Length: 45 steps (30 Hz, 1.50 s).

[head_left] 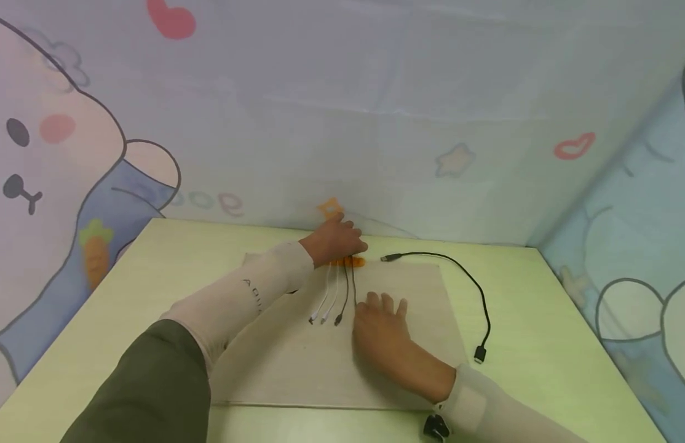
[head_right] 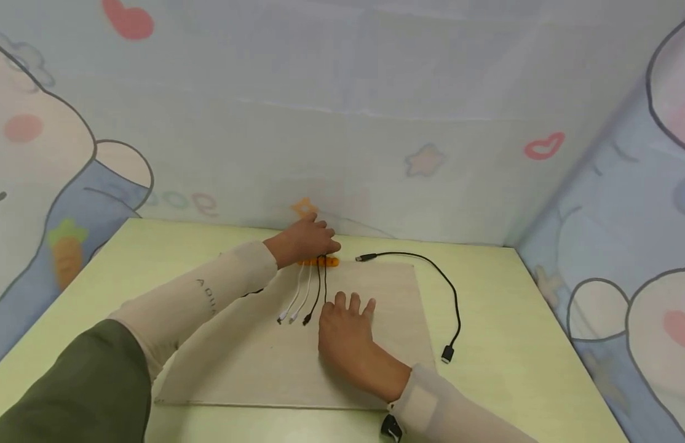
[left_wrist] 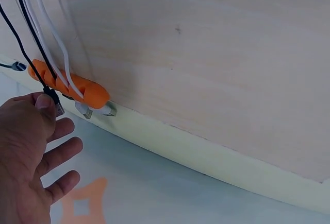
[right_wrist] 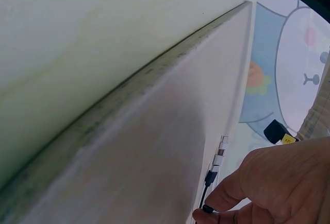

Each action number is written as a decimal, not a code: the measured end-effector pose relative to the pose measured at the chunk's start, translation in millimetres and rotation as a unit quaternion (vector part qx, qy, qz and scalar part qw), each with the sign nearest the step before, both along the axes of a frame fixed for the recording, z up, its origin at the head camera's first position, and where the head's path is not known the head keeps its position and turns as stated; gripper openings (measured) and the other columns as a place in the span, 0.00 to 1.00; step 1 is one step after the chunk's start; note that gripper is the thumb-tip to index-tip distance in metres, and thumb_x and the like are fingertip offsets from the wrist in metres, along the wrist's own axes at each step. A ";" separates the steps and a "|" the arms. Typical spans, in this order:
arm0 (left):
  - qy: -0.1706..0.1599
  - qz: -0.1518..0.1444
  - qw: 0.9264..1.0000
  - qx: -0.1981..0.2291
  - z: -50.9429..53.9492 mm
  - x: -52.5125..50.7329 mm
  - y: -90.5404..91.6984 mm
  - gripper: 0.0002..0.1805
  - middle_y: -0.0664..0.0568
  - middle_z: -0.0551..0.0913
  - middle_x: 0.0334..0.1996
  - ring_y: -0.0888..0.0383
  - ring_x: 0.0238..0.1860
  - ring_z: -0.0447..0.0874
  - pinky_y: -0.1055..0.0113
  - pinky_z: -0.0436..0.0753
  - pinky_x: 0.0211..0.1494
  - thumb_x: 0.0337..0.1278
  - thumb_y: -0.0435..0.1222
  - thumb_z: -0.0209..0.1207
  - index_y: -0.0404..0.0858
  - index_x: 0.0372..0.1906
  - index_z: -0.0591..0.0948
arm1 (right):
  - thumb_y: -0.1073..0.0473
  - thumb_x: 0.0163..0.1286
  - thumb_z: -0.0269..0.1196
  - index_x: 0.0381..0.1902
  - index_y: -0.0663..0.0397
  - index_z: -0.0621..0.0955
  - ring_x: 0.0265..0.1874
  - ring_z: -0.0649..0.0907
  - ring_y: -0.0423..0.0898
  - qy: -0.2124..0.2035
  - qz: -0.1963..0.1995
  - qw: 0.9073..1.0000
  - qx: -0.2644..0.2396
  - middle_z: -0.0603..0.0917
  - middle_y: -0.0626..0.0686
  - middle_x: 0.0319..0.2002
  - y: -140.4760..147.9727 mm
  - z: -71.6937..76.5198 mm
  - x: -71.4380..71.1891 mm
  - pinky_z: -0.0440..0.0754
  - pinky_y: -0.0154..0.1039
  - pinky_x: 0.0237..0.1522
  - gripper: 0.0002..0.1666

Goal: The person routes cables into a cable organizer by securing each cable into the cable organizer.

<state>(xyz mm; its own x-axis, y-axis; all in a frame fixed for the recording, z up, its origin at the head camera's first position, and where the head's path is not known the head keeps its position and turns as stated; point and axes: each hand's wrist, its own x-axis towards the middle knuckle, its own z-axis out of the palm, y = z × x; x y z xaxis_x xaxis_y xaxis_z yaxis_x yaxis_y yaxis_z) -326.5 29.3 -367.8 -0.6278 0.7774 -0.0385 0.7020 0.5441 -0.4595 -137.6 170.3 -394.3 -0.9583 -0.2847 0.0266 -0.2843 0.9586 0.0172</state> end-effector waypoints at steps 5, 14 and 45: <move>0.005 0.008 1.000 -0.029 -2.2 -7.5 8.6 0.13 0.56 0.88 0.49 0.56 0.40 0.68 0.55 0.70 0.56 0.86 0.37 0.60 0.59 0.57 0.89 | 0.64 0.82 0.62 0.54 0.69 0.85 0.69 0.81 0.72 0.005 0.015 1.000 -0.004 0.84 0.68 0.61 2.2 1.5 0.5 0.76 0.79 0.72 0.13; 0.027 0.022 0.995 -0.098 4.5 0.1 22.5 0.14 0.61 0.86 0.53 0.58 0.39 0.60 0.59 0.59 0.50 0.90 0.40 0.56 0.61 0.49 0.90 | 0.66 0.81 0.61 0.52 0.67 0.85 0.66 0.82 0.73 0.023 0.043 0.998 -0.032 0.84 0.69 0.60 3.2 -3.7 3.3 0.78 0.81 0.68 0.10; 0.023 0.041 0.990 -0.135 -0.7 6.1 36.5 0.14 0.62 0.86 0.59 0.59 0.41 0.64 0.62 0.59 0.49 0.89 0.41 0.57 0.64 0.60 0.87 | 0.64 0.75 0.65 0.43 0.66 0.86 0.53 0.87 0.66 0.050 0.014 0.998 0.024 0.85 0.64 0.44 11.3 -3.6 3.4 0.83 0.70 0.65 0.08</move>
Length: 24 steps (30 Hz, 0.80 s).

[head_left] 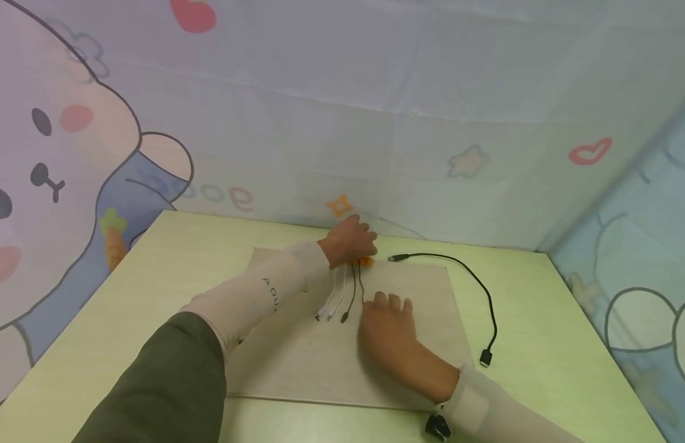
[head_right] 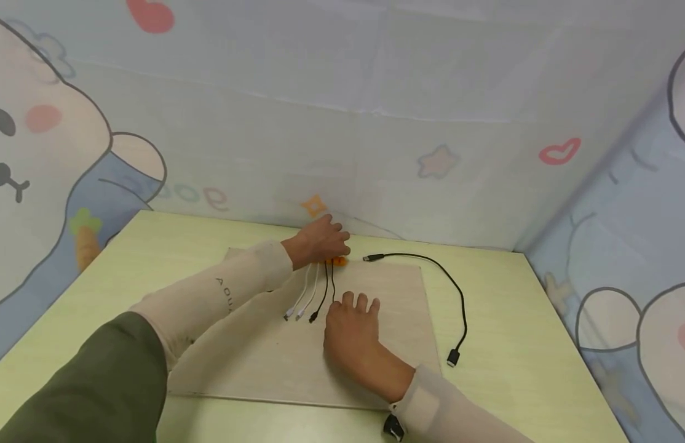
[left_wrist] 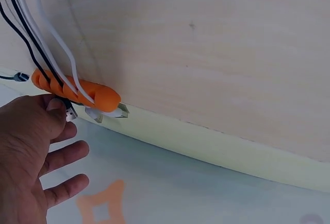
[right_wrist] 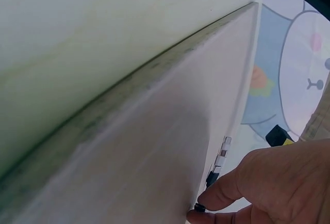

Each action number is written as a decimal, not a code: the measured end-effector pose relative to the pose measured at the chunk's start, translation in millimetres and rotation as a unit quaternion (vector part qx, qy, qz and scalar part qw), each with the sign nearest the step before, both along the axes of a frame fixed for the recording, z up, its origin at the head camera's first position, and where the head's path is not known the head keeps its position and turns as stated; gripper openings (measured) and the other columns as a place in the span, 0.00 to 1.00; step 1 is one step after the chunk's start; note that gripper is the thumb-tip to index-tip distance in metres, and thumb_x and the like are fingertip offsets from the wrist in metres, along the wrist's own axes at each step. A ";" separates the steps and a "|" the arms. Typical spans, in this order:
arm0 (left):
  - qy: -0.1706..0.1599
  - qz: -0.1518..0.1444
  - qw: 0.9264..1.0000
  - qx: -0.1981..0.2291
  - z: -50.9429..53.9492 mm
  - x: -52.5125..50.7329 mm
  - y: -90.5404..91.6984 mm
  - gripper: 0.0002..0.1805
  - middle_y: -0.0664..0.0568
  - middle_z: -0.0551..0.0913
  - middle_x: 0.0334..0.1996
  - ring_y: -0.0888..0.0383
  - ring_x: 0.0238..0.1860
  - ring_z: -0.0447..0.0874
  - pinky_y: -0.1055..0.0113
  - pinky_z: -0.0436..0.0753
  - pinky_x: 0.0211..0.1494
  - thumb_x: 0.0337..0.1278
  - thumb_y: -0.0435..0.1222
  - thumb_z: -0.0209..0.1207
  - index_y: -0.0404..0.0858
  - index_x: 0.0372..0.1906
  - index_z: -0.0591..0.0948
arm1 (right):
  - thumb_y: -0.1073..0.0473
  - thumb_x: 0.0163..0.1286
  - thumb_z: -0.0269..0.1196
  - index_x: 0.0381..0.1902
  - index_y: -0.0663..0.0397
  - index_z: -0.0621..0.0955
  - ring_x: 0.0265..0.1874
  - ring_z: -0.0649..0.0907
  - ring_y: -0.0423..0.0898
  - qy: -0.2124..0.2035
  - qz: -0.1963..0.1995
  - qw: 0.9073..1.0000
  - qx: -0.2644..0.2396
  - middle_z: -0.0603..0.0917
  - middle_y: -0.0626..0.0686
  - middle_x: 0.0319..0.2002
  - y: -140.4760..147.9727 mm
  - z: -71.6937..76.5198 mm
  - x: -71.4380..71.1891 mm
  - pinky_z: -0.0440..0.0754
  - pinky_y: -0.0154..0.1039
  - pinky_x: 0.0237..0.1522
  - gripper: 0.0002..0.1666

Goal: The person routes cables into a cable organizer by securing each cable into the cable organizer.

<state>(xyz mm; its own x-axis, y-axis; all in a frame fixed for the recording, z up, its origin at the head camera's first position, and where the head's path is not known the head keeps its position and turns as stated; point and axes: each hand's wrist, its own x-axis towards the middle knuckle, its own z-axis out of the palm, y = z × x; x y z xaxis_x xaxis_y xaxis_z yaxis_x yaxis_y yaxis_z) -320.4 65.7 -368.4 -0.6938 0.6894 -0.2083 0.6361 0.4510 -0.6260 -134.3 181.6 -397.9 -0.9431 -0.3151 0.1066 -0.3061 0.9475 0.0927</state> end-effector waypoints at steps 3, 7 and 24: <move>0.005 -0.009 1.000 0.008 1.5 1.3 1.3 0.14 0.62 0.87 0.57 0.60 0.39 0.64 0.63 0.59 0.48 0.89 0.41 0.57 0.63 0.59 0.88 | 0.64 0.76 0.65 0.42 0.65 0.86 0.53 0.87 0.66 0.001 -0.004 1.000 0.003 0.85 0.63 0.43 2.9 0.2 -1.1 0.84 0.69 0.66 0.08; 0.006 -0.011 1.000 0.013 2.1 1.4 3.3 0.14 0.62 0.88 0.56 0.60 0.39 0.65 0.63 0.59 0.48 0.89 0.40 0.57 0.64 0.59 0.88 | 0.64 0.75 0.65 0.39 0.65 0.85 0.50 0.87 0.65 0.015 -0.001 1.000 0.005 0.85 0.62 0.41 6.0 0.1 -1.4 0.85 0.68 0.64 0.07; 0.021 -0.039 0.998 0.044 0.5 9.4 21.7 0.18 0.61 0.86 0.63 0.58 0.58 0.85 0.63 0.75 0.60 0.90 0.42 0.55 0.63 0.73 0.79 | 0.62 0.70 0.69 0.33 0.61 0.83 0.45 0.85 0.61 0.027 -0.013 1.000 0.005 0.82 0.59 0.36 14.4 -3.5 13.7 0.85 0.64 0.58 0.08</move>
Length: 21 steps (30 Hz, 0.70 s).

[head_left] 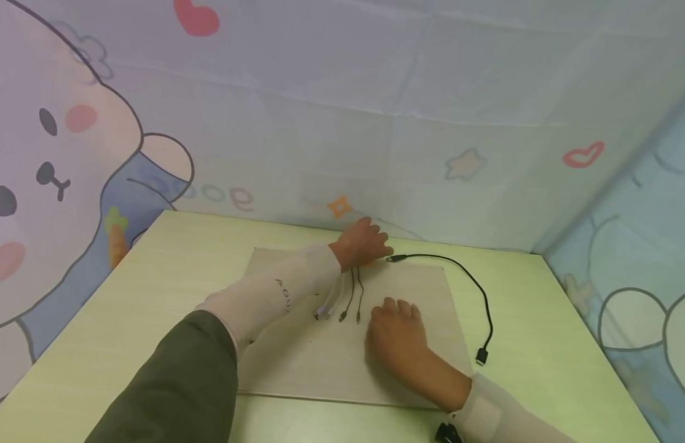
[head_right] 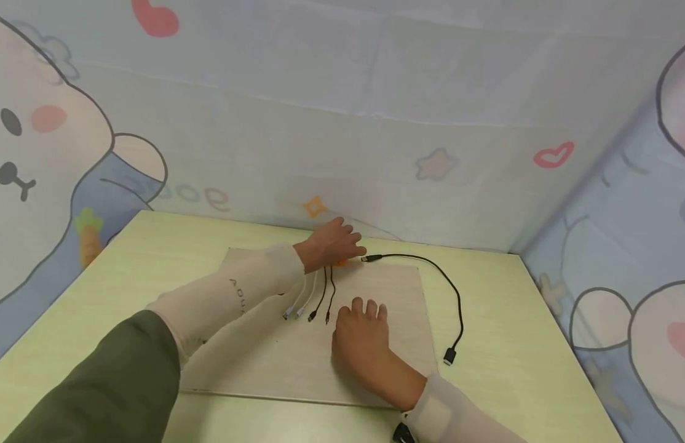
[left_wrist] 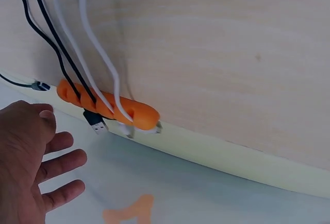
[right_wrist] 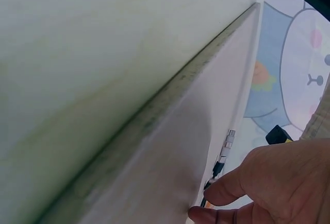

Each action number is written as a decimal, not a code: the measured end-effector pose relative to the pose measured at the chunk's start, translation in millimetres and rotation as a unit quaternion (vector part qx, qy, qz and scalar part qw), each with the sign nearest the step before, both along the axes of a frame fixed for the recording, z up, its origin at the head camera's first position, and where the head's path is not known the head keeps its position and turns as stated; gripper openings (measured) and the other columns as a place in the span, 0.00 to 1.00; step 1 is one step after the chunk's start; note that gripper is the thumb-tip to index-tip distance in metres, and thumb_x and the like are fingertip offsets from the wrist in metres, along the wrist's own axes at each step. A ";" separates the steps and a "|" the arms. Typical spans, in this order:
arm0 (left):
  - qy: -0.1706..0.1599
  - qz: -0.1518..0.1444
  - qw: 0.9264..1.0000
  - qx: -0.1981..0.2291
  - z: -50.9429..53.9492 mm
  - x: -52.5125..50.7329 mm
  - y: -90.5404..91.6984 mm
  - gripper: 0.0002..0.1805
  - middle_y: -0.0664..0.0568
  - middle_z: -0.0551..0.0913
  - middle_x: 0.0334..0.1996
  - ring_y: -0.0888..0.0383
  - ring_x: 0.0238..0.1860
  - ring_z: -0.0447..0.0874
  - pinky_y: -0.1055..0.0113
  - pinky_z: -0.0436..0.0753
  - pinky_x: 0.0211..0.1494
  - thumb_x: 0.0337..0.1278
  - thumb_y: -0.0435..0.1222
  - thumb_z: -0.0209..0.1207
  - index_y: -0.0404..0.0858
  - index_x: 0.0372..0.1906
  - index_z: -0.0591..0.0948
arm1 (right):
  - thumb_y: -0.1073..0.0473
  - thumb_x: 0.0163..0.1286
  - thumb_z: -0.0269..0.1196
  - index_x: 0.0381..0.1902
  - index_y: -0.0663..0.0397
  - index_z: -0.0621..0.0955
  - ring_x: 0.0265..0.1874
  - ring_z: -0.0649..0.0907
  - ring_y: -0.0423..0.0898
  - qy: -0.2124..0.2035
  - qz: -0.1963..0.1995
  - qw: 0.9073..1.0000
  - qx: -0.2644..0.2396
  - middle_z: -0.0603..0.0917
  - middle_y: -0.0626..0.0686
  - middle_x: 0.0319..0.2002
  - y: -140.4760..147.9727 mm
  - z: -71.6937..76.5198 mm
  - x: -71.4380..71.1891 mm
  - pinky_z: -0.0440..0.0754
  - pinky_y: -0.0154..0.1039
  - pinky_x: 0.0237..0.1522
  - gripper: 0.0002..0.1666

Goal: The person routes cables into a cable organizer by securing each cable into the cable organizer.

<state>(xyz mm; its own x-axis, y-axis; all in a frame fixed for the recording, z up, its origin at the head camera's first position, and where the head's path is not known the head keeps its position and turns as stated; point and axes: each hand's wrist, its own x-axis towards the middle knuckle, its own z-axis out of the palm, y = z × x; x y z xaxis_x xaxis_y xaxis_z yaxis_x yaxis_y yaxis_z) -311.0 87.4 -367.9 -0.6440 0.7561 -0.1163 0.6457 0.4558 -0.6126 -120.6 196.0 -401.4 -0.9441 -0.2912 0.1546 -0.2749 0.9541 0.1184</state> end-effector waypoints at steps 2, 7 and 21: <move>-0.001 -0.010 1.000 0.014 -0.5 1.7 4.9 0.18 0.61 0.86 0.64 0.57 0.60 0.86 0.62 0.79 0.65 0.92 0.43 0.52 0.63 0.74 0.78 | 0.62 0.69 0.70 0.32 0.61 0.83 0.45 0.86 0.62 0.009 -0.001 1.000 -0.001 0.83 0.59 0.36 3.3 -0.8 2.7 0.85 0.64 0.58 0.08; -0.004 -0.032 0.999 0.036 -2.7 5.2 18.5 0.19 0.60 0.85 0.65 0.56 0.61 0.87 0.60 0.80 0.67 0.93 0.43 0.47 0.62 0.75 0.78 | 0.62 0.69 0.70 0.31 0.60 0.84 0.48 0.87 0.64 0.029 -0.008 1.000 -0.007 0.84 0.59 0.37 12.5 -2.0 8.3 0.86 0.65 0.60 0.08; -0.019 -0.044 0.996 0.070 -11.4 15.9 47.3 0.21 0.61 0.83 0.69 0.56 0.64 0.85 0.59 0.80 0.67 0.93 0.41 0.49 0.62 0.76 0.77 | 0.63 0.75 0.66 0.41 0.66 0.85 0.61 0.86 0.73 -0.024 -0.055 0.998 -0.031 0.87 0.67 0.53 49.3 6.6 18.4 0.82 0.74 0.68 0.08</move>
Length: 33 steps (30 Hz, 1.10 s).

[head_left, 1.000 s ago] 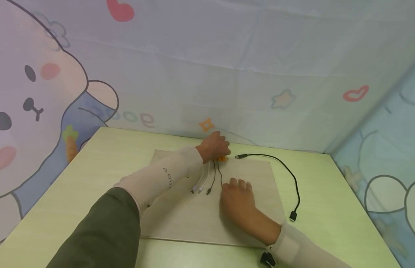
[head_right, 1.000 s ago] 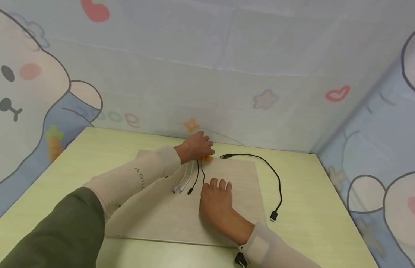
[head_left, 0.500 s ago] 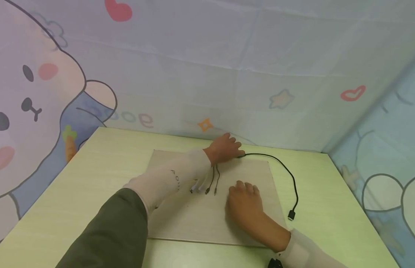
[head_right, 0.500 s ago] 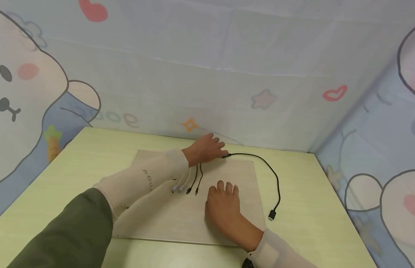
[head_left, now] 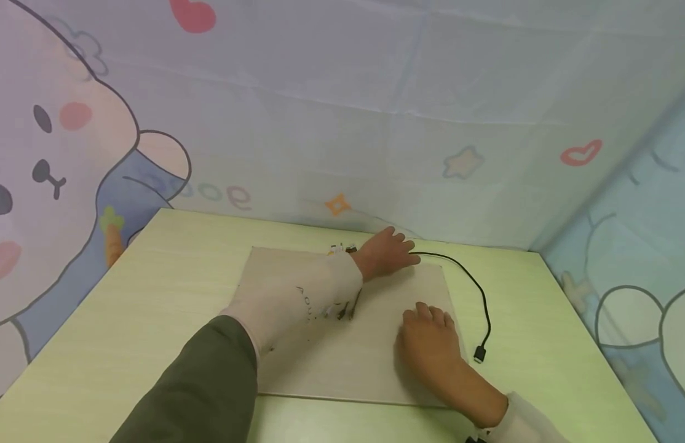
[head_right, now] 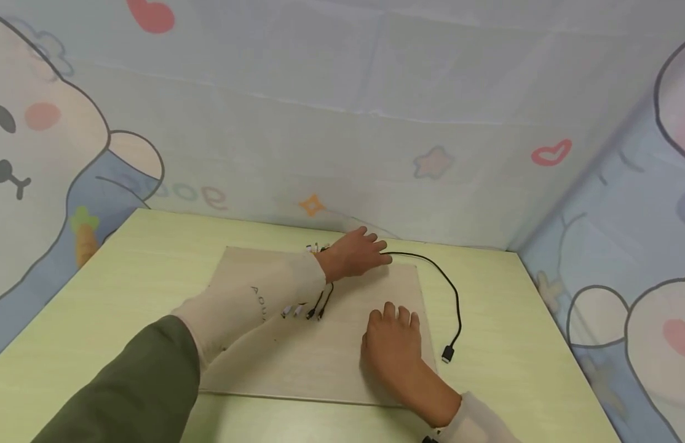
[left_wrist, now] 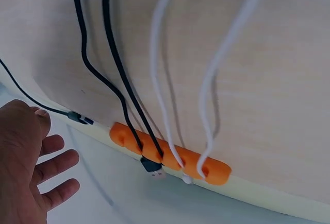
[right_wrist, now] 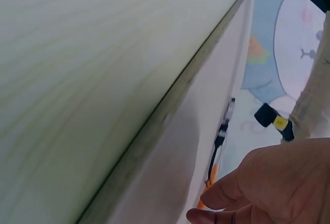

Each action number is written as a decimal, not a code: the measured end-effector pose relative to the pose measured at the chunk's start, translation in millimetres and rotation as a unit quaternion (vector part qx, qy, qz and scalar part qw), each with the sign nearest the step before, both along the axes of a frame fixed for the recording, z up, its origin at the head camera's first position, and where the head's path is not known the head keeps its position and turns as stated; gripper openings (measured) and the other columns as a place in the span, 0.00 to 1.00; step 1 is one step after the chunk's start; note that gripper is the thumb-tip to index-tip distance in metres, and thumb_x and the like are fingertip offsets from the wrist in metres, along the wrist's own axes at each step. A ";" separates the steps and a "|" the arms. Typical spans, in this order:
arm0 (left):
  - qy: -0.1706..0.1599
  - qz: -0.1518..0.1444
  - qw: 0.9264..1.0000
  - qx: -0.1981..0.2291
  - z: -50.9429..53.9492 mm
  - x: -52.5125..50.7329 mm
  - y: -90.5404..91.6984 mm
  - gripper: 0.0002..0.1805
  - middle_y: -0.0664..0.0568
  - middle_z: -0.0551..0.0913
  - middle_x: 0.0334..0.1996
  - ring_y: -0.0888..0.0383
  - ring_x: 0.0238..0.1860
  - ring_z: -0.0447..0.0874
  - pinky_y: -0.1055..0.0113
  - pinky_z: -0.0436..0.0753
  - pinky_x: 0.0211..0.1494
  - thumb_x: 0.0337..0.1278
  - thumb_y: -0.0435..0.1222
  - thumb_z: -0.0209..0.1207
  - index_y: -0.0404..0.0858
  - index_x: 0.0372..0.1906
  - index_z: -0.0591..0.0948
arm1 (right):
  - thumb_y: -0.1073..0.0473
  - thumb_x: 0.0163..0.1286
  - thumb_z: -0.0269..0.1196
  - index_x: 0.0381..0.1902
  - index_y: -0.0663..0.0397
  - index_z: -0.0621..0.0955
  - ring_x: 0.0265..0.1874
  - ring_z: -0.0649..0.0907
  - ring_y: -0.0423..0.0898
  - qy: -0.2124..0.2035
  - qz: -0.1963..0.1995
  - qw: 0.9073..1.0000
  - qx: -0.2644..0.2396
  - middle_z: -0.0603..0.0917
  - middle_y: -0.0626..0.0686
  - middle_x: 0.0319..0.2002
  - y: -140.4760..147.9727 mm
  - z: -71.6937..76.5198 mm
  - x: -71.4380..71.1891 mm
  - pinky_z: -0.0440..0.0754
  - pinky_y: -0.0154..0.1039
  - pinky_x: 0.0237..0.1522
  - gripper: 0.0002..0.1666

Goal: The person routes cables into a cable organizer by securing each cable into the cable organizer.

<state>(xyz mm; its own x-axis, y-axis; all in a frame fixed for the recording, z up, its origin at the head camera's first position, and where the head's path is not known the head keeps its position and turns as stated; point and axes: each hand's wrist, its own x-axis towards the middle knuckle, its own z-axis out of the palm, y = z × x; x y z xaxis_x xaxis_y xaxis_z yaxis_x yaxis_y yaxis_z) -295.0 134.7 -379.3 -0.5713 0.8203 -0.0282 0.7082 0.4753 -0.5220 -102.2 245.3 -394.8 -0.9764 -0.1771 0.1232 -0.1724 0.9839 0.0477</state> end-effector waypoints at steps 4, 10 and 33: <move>-0.003 -0.007 1.000 0.005 1.1 7.0 9.4 0.21 0.60 0.83 0.70 0.55 0.66 0.85 0.58 0.81 0.70 0.94 0.40 0.48 0.63 0.76 0.77 | 0.63 0.77 0.64 0.46 0.68 0.85 0.62 0.85 0.76 -0.004 -0.022 1.000 -0.010 0.86 0.70 0.59 12.1 2.2 0.8 0.81 0.77 0.68 0.10; -0.015 -0.013 1.000 0.020 -4.6 13.1 27.4 0.22 0.59 0.82 0.72 0.54 0.71 0.83 0.54 0.79 0.78 0.95 0.41 0.47 0.64 0.79 0.76 | 0.63 0.79 0.62 0.52 0.70 0.84 0.63 0.83 0.82 -0.009 -0.043 0.999 -0.007 0.84 0.74 0.63 31.6 3.4 2.5 0.78 0.80 0.68 0.14; 0.012 -0.049 0.997 0.057 -12.6 38.4 72.3 0.19 0.65 0.84 0.69 0.61 0.68 0.83 0.63 0.78 0.68 0.95 0.42 0.46 0.64 0.73 0.79 | 0.61 0.78 0.57 0.39 0.73 0.79 0.53 0.77 0.87 -0.073 -0.149 0.986 -0.026 0.80 0.78 0.51 98.7 6.0 9.7 0.71 0.86 0.55 0.15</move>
<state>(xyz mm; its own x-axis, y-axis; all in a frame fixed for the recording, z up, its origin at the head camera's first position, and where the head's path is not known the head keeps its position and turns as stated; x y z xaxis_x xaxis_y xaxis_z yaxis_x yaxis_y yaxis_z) -256.7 207.0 -391.9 -0.4880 0.8690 0.0811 0.7419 0.4620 -0.4860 -92.5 344.0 -388.7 -0.9921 0.1237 -0.0209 0.1239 0.9923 -0.0087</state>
